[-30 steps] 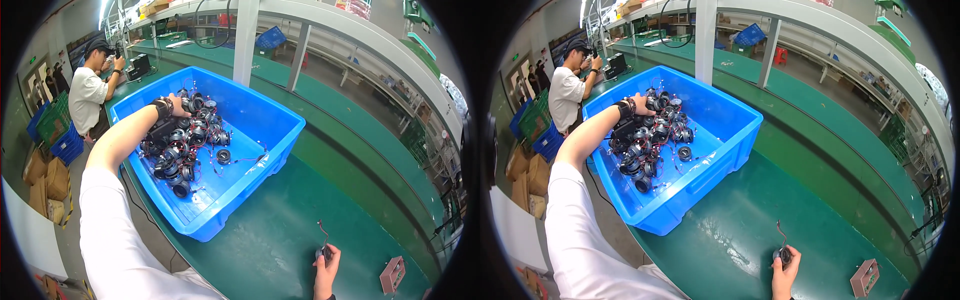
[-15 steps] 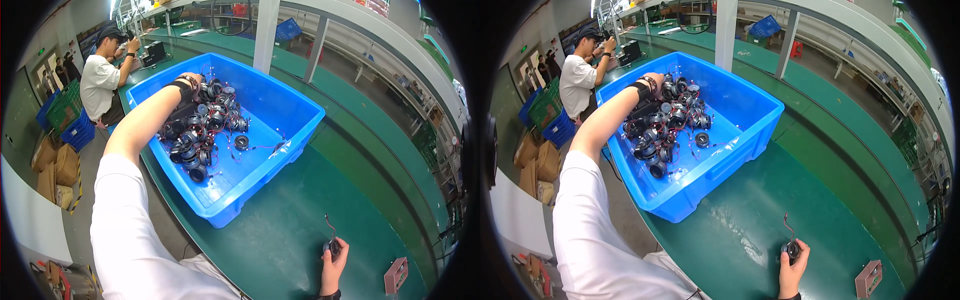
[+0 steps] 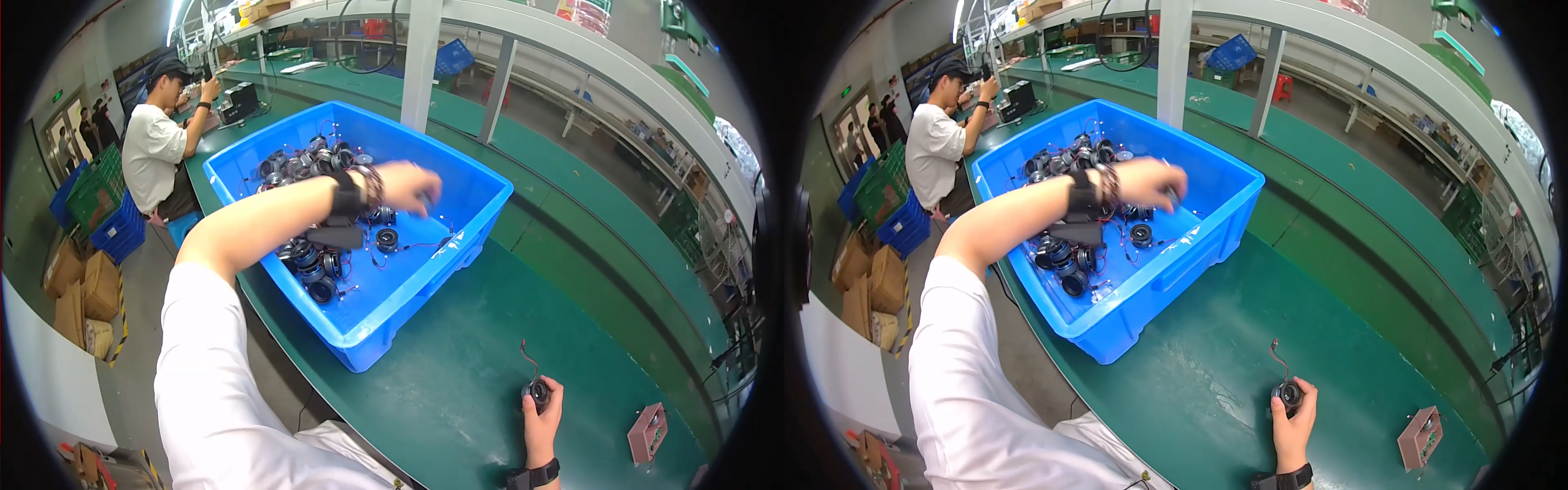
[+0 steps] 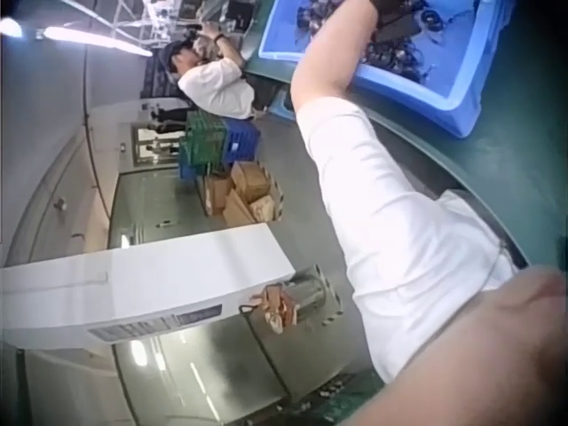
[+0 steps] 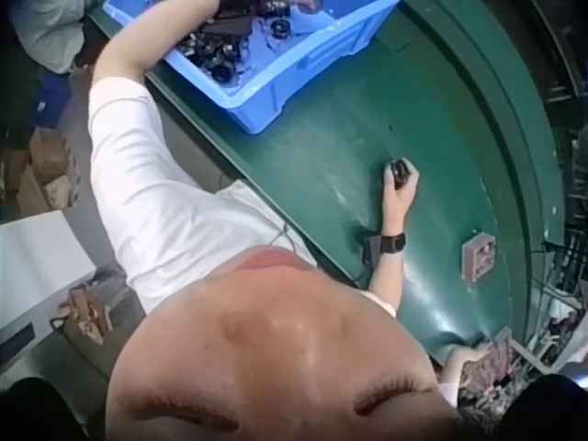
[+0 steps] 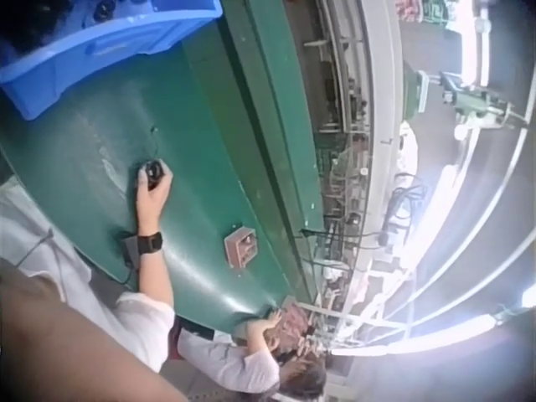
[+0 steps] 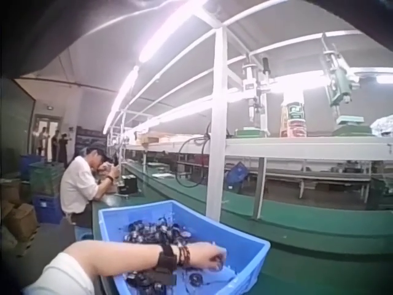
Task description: The person picks up a speaker from a blue bin, places it into a pink housing, and connects the wires to a circuit board. They repeat this process for a second speaker and housing before placing the assembled units on the table.
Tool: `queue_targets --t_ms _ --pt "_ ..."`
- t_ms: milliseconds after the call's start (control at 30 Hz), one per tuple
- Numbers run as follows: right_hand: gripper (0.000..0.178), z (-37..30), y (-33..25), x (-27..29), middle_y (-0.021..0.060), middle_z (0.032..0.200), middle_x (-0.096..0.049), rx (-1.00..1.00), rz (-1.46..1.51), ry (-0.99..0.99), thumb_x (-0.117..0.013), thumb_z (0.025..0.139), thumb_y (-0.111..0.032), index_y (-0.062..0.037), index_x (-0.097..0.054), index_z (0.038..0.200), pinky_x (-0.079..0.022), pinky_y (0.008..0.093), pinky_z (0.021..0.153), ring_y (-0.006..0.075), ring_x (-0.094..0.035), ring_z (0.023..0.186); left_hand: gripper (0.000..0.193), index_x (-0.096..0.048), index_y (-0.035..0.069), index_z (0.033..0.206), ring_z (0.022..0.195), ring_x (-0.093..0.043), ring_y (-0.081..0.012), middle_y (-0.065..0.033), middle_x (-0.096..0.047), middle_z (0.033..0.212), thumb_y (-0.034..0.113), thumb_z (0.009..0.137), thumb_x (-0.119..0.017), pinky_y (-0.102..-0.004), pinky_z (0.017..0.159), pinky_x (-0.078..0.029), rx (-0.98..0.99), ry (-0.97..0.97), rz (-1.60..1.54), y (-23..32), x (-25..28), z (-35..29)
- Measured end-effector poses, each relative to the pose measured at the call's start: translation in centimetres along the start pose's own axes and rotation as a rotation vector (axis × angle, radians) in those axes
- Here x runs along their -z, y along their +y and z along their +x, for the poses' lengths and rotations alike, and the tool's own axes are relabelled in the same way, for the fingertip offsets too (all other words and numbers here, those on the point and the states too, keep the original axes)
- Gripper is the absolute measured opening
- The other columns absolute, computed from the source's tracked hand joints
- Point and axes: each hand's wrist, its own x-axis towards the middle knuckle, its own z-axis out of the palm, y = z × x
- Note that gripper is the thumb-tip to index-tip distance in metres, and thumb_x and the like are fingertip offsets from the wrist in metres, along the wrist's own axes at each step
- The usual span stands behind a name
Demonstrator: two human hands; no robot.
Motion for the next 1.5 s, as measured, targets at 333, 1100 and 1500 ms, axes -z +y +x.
queue_targets --t_ms 333,1100,1500 --pt "0.044 0.0 0.4 0.0 0.0048 0.098 -0.052 0.092 -0.087 -0.03 -0.068 0.081 -0.014 -0.0006 -0.047 0.117 -0.045 0.0257 0.078 0.0124 -0.054 0.086 0.028 -0.061 0.013 0.106 0.103 -0.057 -0.0322 -0.0127 -0.057 0.106 0.017 0.08 -0.067 -0.0426 0.085 -0.048 0.136 0.074 0.374 -4.7 1.1 -0.1" --pt "0.045 0.0 -0.2 -0.2 0.0051 0.098 -0.052 0.21 -0.226 -0.088 -0.071 0.077 -0.012 -0.0006 -0.05 0.115 -0.046 0.0253 0.078 0.0129 -0.055 0.085 0.067 -0.046 0.018 0.128 0.111 -0.057 -0.0334 -0.0159 -0.057 0.118 0.038 0.071 -0.076 -0.045 0.089 -0.048 0.748 -0.142 0.51 -15.0 2.2 -5.1" --pt "0.046 -0.3 -0.9 -0.3 0.0068 0.098 -0.053 0.215 -0.241 -0.088 -0.073 0.075 -0.011 -0.0002 -0.051 0.114 -0.047 0.0268 0.08 0.0157 -0.057 0.087 0.045 -0.054 0.014 0.116 0.097 -0.064 -0.0305 -0.0138 -0.066 0.103 0.021 0.074 -0.069 -0.042 0.079 -0.052 0.677 -0.184 0.744 -12.1 3.3 -4.6"
